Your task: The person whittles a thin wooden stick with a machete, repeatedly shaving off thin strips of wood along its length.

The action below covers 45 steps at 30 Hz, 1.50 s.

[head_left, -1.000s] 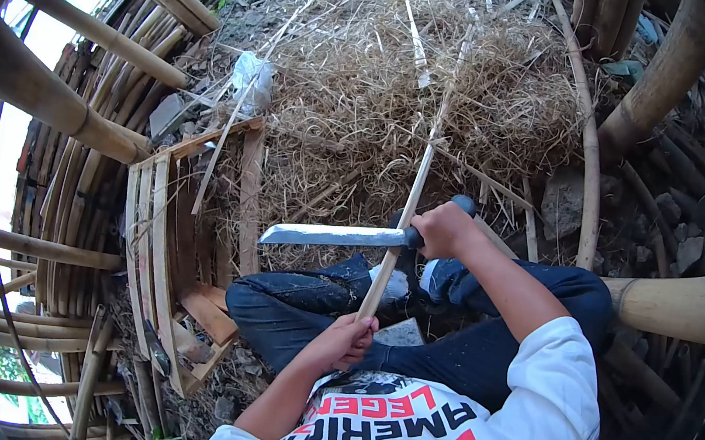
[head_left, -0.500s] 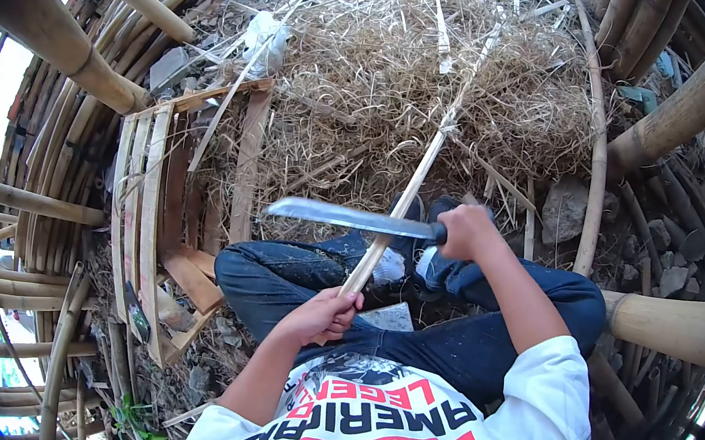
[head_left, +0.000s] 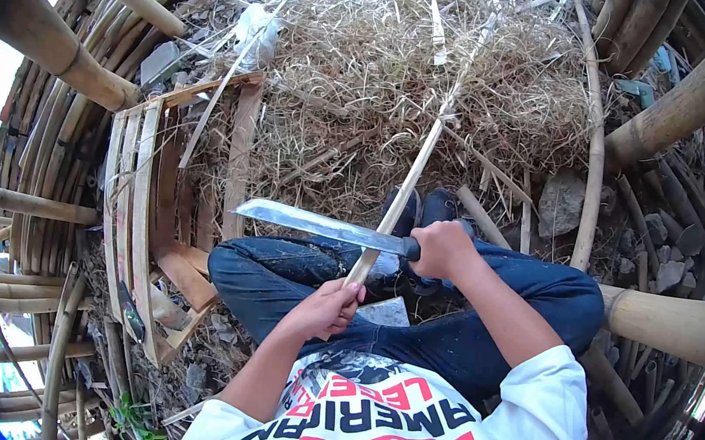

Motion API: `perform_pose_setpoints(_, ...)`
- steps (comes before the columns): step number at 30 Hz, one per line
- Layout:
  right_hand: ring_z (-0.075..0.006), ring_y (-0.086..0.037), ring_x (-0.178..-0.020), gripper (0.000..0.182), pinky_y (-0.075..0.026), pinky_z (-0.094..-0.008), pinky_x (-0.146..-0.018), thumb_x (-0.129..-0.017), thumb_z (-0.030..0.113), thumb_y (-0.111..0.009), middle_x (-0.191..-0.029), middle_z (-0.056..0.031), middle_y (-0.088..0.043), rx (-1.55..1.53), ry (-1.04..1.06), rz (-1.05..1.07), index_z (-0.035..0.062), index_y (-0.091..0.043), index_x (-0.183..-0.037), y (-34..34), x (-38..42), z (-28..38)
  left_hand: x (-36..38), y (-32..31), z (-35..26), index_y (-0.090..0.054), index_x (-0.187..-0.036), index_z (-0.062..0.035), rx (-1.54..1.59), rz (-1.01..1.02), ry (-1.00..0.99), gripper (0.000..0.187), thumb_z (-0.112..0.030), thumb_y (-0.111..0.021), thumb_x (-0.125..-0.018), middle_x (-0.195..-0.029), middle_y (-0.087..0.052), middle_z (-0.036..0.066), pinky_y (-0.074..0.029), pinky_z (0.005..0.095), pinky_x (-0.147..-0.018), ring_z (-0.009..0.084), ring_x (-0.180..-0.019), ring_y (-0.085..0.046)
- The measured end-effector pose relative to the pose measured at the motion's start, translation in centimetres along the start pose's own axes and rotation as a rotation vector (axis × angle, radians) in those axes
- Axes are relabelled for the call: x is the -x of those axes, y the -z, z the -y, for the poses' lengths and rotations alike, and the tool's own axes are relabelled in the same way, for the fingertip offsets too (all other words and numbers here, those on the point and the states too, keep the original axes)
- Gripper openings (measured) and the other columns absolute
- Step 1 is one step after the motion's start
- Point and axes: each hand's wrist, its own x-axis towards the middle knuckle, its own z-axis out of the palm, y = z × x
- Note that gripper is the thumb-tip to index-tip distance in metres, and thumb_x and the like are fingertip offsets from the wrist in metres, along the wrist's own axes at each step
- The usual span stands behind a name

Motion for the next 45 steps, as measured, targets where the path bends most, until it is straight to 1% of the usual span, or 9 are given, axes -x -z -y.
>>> perform_pose_setpoints(5,-0.0344,-0.069,-0.077,0.026,-0.055,-0.0440,-0.072,-0.066,0.034,-0.072,-0.076,-0.0164,-0.069,0.054,-0.076,0.014,0.0094,-0.069,-0.075,0.2,-0.3,-2.9,1.1,0.8,0.3,-0.046,-0.093,-0.0106,-0.002,-0.046,0.012,0.025,-0.031,-0.038,-0.105,-0.060,-0.028,-0.008,-0.018,0.0204,-0.038,0.0026,-0.046,-0.020)
perform_pose_setpoints(13,-0.0358,-0.068,-0.085,0.027,-0.055,-0.0449,-0.079,-0.068,0.031,-0.071,-0.083,-0.0175,-0.069,0.045,-0.503,-0.172,0.0064,-0.070,-0.079,2.3,-1.0,-9.4,3.9,0.6,0.0,-0.045,-0.093,-0.0111,0.017,-0.041,0.065,0.024,-0.031,-0.039,-0.105,-0.060,-0.028,-0.008,-0.018,0.0204,-0.038,0.0026,-0.046,-0.021)
perform_pose_setpoints(18,-0.0356,-0.068,-0.085,0.029,-0.055,-0.0450,-0.078,-0.070,0.033,-0.070,-0.085,-0.0203,-0.069,-0.058,-0.427,-0.145,0.0053,-0.070,-0.080,2.4,-1.0,-7.5,3.1,1.2,1.0,-0.045,-0.093,-0.0108,0.015,-0.019,0.043,0.024,-0.030,-0.039,-0.105,-0.060,-0.029,-0.008,-0.019,0.0203,-0.038,0.0025,-0.046,-0.021)
perform_pose_setpoints(21,-0.0344,-0.069,-0.082,0.027,-0.055,-0.0446,-0.079,-0.069,0.034,-0.070,-0.081,-0.0171,-0.070,-0.089,-0.231,-0.125,0.0084,-0.072,-0.078,0.8,-0.8,-4.6,2.2,0.7,0.9,-0.046,-0.093,-0.0104,-0.004,-0.021,0.040,0.024,-0.030,-0.038,-0.105,-0.060,-0.029,-0.008,-0.019,0.0203,-0.038,0.0023,-0.046,-0.021)
perform_pose_setpoints(23,-0.0332,-0.069,-0.080,0.027,-0.056,-0.0437,-0.076,-0.067,0.035,-0.070,-0.079,-0.0161,-0.070,-0.097,-0.127,0.038,0.0099,-0.072,-0.078,1.3,-0.6,-0.8,1.6,0.4,0.7,-0.046,-0.093,-0.0101,-0.008,-0.029,0.034,0.025,-0.030,-0.038,-0.105,-0.060,-0.028,-0.008,-0.019,0.0202,-0.038,0.0023,-0.046,-0.021)
perform_pose_setpoints(27,-0.0344,-0.069,-0.072,0.026,-0.056,-0.0434,-0.071,-0.063,0.031,-0.070,-0.073,-0.0183,-0.068,-0.107,0.081,0.078,0.0073,-0.070,-0.074,-0.7,0.4,3.8,1.3,1.0,0.8,-0.046,-0.093,-0.0099,-0.016,-0.028,0.042,0.025,-0.030,-0.039,-0.105,-0.060,-0.028,-0.008,-0.019,0.0198,-0.038,0.0024,-0.046,-0.021)
perform_pose_setpoints(34,-0.0343,-0.069,-0.071,0.026,-0.056,-0.0427,-0.070,-0.063,0.029,-0.070,-0.073,-0.0180,-0.068,-0.088,0.039,0.074,0.0063,-0.070,-0.074,-1.1,1.1,2.7,1.9,0.9,1.3,-0.045,-0.092,-0.0111,-0.009,-0.075,0.042,0.024,-0.030,-0.039,-0.105,-0.063,-0.030,-0.008,-0.020,0.0196,-0.039,0.0025,-0.048,-0.022)
perform_pose_setpoints(41,-0.0342,-0.069,-0.076,0.026,-0.056,-0.0431,-0.074,-0.062,0.031,-0.072,-0.077,-0.0167,-0.069,-0.066,-0.137,0.004,0.0079,-0.071,-0.074,-1.3,0.8,0.0,2.1,1.0,1.0,-0.046,-0.091,-0.0123,-0.040,-0.080,-0.002,0.024,-0.032,-0.042,-0.104,-0.062,-0.030,-0.008,-0.019,0.0193,-0.039,0.0023,-0.047,-0.023)
perform_pose_setpoints(45,-0.0344,-0.069,-0.075,0.027,-0.056,-0.0434,-0.072,-0.062,0.032,-0.073,-0.075,-0.0164,-0.068,-0.003,-0.113,-0.014,0.0086,-0.070,-0.074,-2.2,0.2,-0.5,2.5,1.6,1.1,-0.046,-0.091,-0.0123,-0.031,-0.108,0.010,0.024,-0.032,-0.042,-0.104,-0.063,-0.030,-0.008,-0.019,0.0193,-0.039,0.0020,-0.047,-0.022)
